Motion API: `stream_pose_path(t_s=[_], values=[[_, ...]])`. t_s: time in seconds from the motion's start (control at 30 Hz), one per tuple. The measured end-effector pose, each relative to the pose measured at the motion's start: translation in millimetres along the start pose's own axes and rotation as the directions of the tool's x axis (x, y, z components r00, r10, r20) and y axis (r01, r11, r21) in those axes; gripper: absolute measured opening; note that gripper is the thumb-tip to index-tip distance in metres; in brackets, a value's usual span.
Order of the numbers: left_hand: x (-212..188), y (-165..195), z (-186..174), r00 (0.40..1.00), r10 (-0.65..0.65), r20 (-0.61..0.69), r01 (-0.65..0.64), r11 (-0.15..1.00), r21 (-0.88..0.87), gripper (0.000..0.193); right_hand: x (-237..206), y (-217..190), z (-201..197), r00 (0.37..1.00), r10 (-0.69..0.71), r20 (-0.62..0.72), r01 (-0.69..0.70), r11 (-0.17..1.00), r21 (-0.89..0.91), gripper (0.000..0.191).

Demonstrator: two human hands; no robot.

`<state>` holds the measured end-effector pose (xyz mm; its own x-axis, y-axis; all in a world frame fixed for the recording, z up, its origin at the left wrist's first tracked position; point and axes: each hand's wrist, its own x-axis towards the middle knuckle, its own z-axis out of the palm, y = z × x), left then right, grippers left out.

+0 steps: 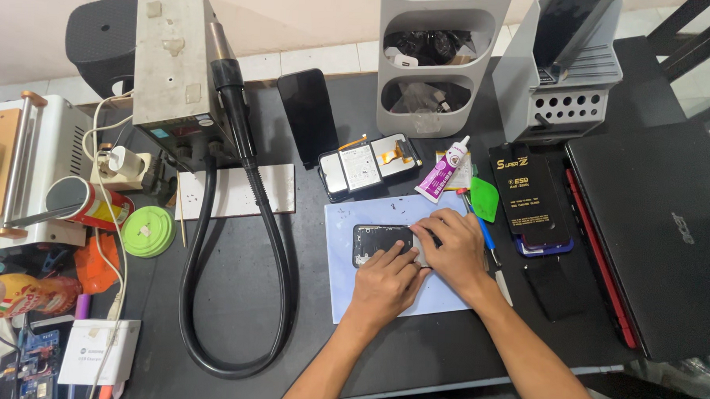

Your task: The person disassembles a smartphone, removes the battery, and uses a plastic pry tool to separate the screen assembly from the frame. The person then reassembles the phone and places it on the workbench.

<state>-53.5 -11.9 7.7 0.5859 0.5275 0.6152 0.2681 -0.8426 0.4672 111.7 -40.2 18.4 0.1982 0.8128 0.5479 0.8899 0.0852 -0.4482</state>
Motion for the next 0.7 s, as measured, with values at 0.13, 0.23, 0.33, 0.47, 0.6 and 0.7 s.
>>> stream_pose_path(t_s=[0.13, 0.23, 0.33, 0.47, 0.6, 0.7], values=[[0.4, -0.5, -0.4, 1.0, 0.002, 0.005, -0.002, 1.0, -0.009, 0.018, 0.0, 0.6, -0.7, 1.0, -0.005, -0.005, 0.005, 1.0, -0.006, 0.007], [0.1, -0.6, 0.4, 1.0, -0.003, 0.005, 0.003, 1.0, -0.012, 0.018, -0.5, 0.4, 0.0, 1.0, -0.013, -0.008, 0.013, 1.0, -0.02, 0.007], [-0.9, -1.7, 0.4, 1.0, -0.003, 0.01, 0.004, 1.0, -0.021, 0.018, -0.9, -1.5, 2.1, 0.999, -0.029, -0.019, 0.029, 0.999, -0.04, 0.006], [-2.1, -2.2, 1.7, 1.0, -0.002, 0.012, 0.002, 1.0, -0.031, 0.017, -1.5, -3.3, 1.6, 1.0, 0.011, 0.002, -0.011, 1.0, 0.006, 0.007], [-3.2, -2.7, 3.1, 1.0, -0.01, 0.022, 0.011, 0.999, -0.04, 0.017, -0.6, -4.3, 1.4, 1.0, -0.017, -0.013, 0.017, 1.0, -0.006, 0.008], [-3.6, -3.3, 3.7, 0.999, -0.013, 0.031, 0.014, 0.999, -0.048, 0.017, -1.3, -5.2, 1.2, 1.0, -0.016, -0.02, 0.016, 1.0, -0.007, 0.009]])
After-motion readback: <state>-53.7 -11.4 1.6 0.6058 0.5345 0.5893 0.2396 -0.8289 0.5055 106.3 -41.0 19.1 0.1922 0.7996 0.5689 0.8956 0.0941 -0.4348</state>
